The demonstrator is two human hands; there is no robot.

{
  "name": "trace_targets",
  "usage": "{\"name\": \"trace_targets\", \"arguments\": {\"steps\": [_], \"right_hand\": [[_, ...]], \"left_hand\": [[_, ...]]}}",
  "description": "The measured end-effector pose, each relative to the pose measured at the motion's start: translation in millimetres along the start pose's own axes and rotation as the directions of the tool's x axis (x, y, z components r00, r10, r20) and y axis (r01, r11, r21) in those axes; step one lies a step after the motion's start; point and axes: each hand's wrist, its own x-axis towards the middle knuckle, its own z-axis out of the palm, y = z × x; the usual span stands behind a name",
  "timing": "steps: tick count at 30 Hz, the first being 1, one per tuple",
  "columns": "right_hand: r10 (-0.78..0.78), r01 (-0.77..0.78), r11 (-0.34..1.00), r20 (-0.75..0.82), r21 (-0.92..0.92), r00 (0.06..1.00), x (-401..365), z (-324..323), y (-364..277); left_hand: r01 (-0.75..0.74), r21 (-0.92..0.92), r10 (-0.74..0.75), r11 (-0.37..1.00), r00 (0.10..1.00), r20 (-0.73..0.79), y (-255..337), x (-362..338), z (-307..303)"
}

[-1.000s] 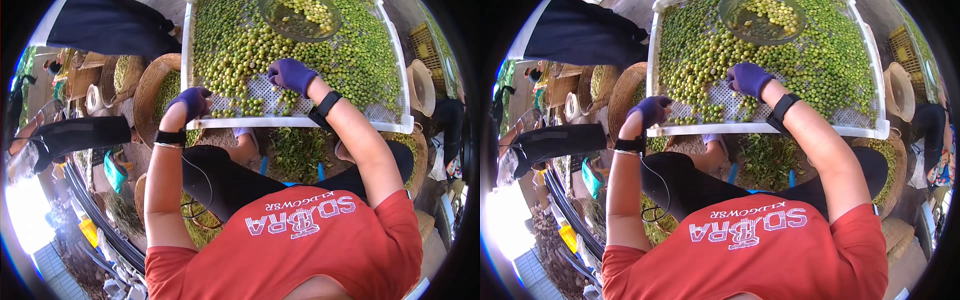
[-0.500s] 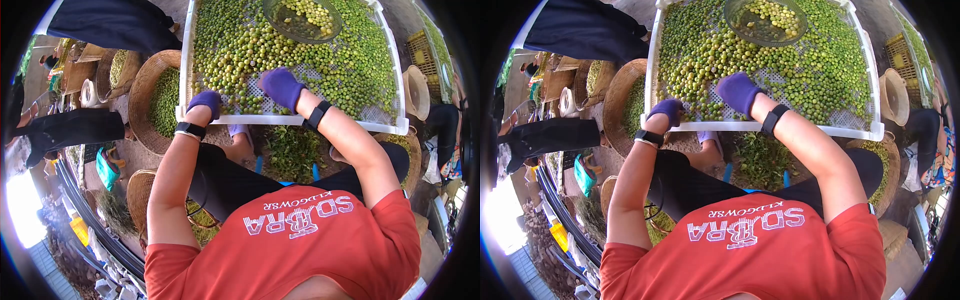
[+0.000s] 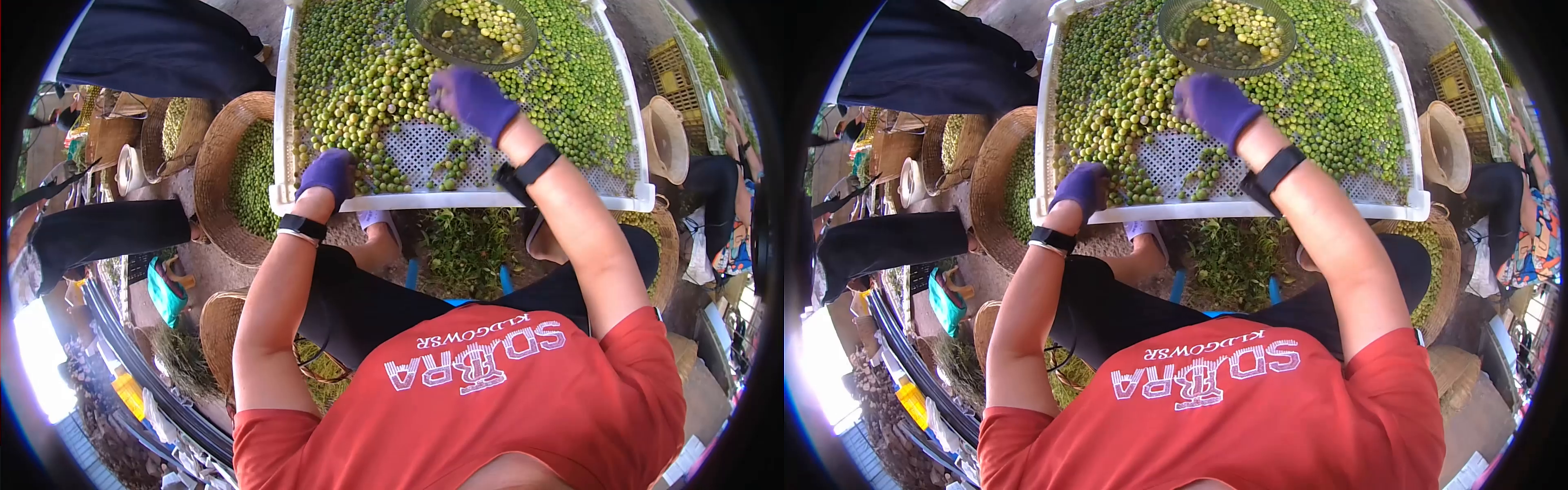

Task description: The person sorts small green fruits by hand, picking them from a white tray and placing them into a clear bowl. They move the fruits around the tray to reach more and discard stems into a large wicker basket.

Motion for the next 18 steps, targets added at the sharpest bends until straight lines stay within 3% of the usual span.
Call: {"name": "trace_targets", "arguments": {"steps": [1, 2, 4, 6, 7, 11, 13, 18], "right_hand": [[-0.061, 0.035, 0.991, -0.204, -0.128, 0.977, 3, -9, 8], [-0.147, 0.044, 0.965, -0.392, -0.260, 0.908, 5, -18, 16], [-0.232, 0.060, 0.931, -0.458, -0.359, 0.858, 8, -22, 23], [-0.194, 0.121, 0.952, -0.248, -0.280, 0.949, 7, -7, 27], [-0.114, 0.118, 0.963, 0.034, -0.241, 0.993, 9, 0, 27], [-0.147, 0.163, 0.880, 0.071, -0.446, 0.987, 1, 36, 19], [-0.157, 0.148, 0.865, 0.022, -0.479, 0.987, 2, 49, 18], [-0.033, 0.060, 0.897, 0.069, -0.438, 0.997, -6, 44, 12]], "left_hand": [[-0.056, -0.041, 0.053, 0.998, 0.997, -0.065, 2, -1, 1], [-0.052, -0.058, 0.050, 0.997, 0.998, -0.030, 5, 0, 1], [-0.040, -0.091, 0.043, 0.995, 0.999, 0.033, 16, 1, -2], [-0.044, 0.030, 0.042, 0.999, 0.997, 0.064, 25, -1, -5], [-0.055, 0.061, 0.051, 0.997, 0.997, 0.060, 28, -4, -7], [-0.109, 0.162, 0.102, 0.981, 0.993, 0.053, 28, -3, -5], [-0.069, 0.136, 0.056, 0.988, 0.994, 0.092, 29, -3, -9], [-0.026, 0.085, 0.014, 0.996, 0.990, 0.141, 23, -2, -10]]}}
